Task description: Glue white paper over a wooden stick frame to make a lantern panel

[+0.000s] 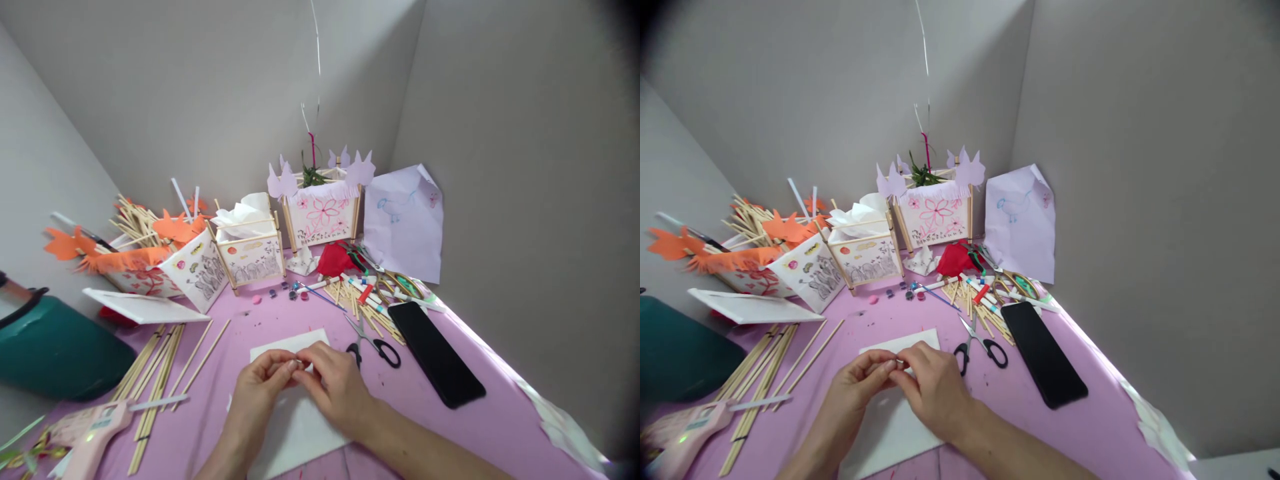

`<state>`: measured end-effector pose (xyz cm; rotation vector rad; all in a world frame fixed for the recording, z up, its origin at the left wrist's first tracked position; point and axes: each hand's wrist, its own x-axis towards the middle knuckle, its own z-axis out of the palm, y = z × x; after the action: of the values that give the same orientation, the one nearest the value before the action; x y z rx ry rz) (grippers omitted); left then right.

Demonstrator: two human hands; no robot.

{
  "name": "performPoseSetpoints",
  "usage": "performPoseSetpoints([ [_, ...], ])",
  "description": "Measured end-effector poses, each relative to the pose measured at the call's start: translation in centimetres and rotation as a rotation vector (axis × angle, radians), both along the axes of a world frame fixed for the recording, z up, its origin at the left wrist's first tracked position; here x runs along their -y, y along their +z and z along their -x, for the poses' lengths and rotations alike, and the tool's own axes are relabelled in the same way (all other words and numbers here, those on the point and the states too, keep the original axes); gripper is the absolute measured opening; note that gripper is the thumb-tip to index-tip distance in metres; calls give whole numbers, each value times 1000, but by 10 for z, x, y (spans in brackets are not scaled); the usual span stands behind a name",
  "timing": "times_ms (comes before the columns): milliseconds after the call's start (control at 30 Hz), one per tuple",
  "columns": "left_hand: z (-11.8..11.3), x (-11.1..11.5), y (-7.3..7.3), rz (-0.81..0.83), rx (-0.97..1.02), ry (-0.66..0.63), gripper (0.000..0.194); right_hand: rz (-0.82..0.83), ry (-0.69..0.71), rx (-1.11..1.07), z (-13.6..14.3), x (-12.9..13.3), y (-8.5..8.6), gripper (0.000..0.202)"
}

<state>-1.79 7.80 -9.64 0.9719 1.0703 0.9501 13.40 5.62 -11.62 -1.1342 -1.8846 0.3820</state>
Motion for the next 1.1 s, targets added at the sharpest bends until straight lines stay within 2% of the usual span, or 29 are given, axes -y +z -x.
performPoseSetpoints([
  [100,2,-1,-5,87,123,-14,27,-93,-59,46,-2,-2,-1,15],
  [233,0,0,-4,200,258,-27,26,-245,-140,89,-4,-3,3,18],
  [333,0,0,-1,243,293,0,26,-288,-90,153,-9,-8,8,19],
  [467,1,-1,2,273,278,32,23,-273,19,169,-16,-13,11,18],
  [667,3,0,3,292,361,-24,19,-321,5,75,-15,-10,8,23],
  [967,4,1,2,293,419,-82,15,-223,7,-112,-14,-10,2,17],
  [1100,4,1,4,256,379,-114,17,-192,23,-186,-11,-9,1,13],
])
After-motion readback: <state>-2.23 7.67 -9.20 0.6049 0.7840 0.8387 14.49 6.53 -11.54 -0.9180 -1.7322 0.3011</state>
